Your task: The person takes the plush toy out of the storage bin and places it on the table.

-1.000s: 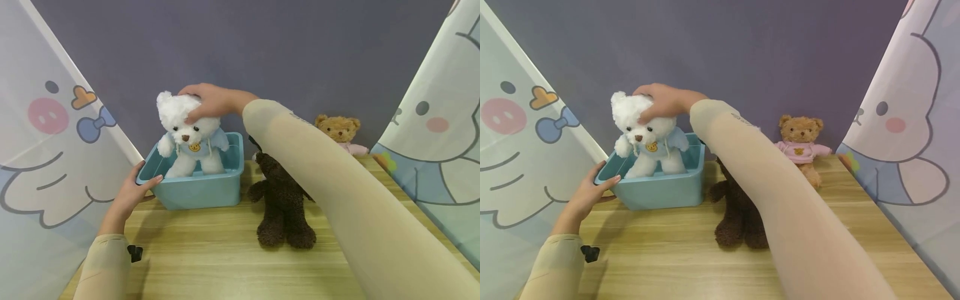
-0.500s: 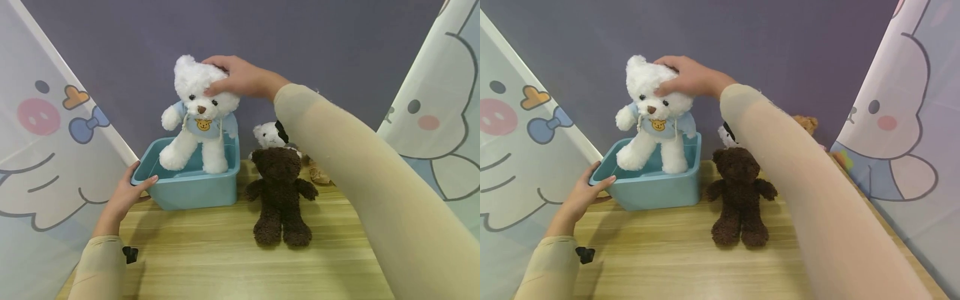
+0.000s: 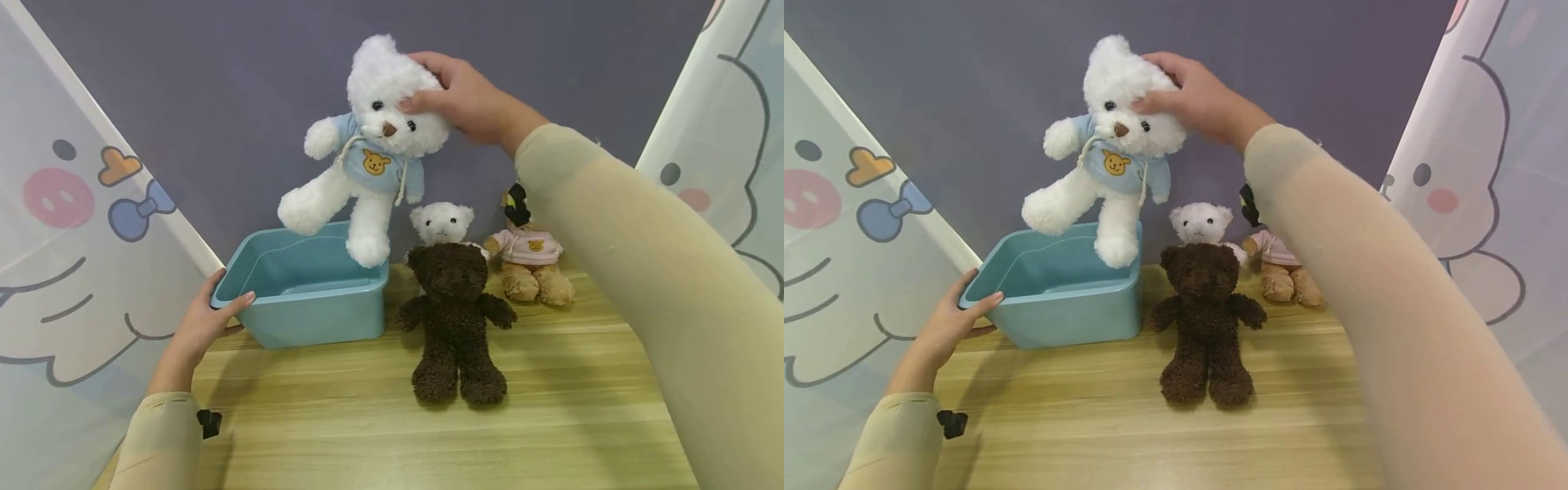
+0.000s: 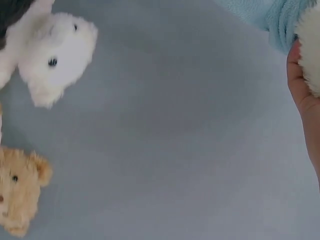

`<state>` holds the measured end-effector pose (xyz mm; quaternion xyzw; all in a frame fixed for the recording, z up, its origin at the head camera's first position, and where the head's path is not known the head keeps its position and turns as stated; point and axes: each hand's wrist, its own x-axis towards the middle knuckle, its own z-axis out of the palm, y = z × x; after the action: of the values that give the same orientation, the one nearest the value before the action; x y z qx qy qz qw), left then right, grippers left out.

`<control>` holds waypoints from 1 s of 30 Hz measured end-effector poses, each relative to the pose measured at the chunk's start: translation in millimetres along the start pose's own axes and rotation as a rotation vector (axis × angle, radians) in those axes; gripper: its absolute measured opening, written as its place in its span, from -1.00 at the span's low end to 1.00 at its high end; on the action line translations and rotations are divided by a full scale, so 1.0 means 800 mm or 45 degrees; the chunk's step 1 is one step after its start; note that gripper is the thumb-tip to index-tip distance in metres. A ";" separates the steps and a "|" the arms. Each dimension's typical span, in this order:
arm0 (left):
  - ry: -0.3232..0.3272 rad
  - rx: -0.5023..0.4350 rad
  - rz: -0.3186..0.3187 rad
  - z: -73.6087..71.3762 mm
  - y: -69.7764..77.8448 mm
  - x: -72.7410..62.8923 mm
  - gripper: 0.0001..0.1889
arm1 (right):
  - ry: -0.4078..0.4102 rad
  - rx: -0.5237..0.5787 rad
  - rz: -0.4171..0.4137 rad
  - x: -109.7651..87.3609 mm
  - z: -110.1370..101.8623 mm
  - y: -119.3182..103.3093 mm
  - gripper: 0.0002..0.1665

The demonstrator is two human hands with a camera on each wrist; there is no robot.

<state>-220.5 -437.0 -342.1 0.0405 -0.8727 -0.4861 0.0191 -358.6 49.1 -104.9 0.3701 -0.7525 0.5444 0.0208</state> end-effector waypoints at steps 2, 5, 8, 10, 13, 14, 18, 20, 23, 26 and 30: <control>-0.001 0.000 0.002 -0.001 -0.001 -0.001 0.12 | 0.046 0.061 -0.009 -0.008 -0.017 -0.003 -0.20; -0.004 0.004 0.001 -0.003 -0.002 -0.003 0.11 | 0.101 0.144 -0.042 -0.019 -0.040 -0.007 -0.23; -0.003 0.016 0.000 -0.005 -0.001 -0.006 0.11 | 0.155 0.196 -0.077 -0.029 -0.062 -0.011 -0.27; -0.002 0.023 0.003 -0.005 -0.001 -0.007 0.11 | 0.181 0.238 -0.095 -0.037 -0.077 -0.013 -0.33; -0.001 0.037 0.011 -0.004 0.000 -0.006 0.11 | 0.226 0.287 -0.075 -0.049 -0.101 -0.016 -0.42; -0.002 0.040 0.011 -0.003 0.000 -0.006 0.11 | 0.230 0.296 -0.064 -0.054 -0.109 -0.017 -0.45; -0.007 0.039 0.010 -0.003 0.003 -0.002 0.12 | 0.271 0.277 0.010 -0.073 -0.143 -0.020 -0.43; -0.010 0.034 0.011 -0.004 0.004 0.001 0.12 | 0.287 0.192 0.065 -0.082 -0.161 -0.021 -0.41; -0.011 0.040 0.012 -0.005 0.002 0.002 0.12 | 0.306 0.017 0.172 -0.096 -0.185 -0.021 -0.44; -0.010 0.054 0.002 -0.007 -0.002 0.000 0.11 | 0.275 -0.141 0.250 -0.108 -0.206 -0.017 -0.43; -0.003 0.057 -0.007 -0.009 -0.006 -0.004 0.10 | 0.175 -0.364 0.272 -0.125 -0.232 -0.004 -0.34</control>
<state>-216.4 -445.8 -342.5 0.0428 -0.8833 -0.4667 0.0159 -353.0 256.7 -70.3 0.2434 -0.8539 0.4551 0.0667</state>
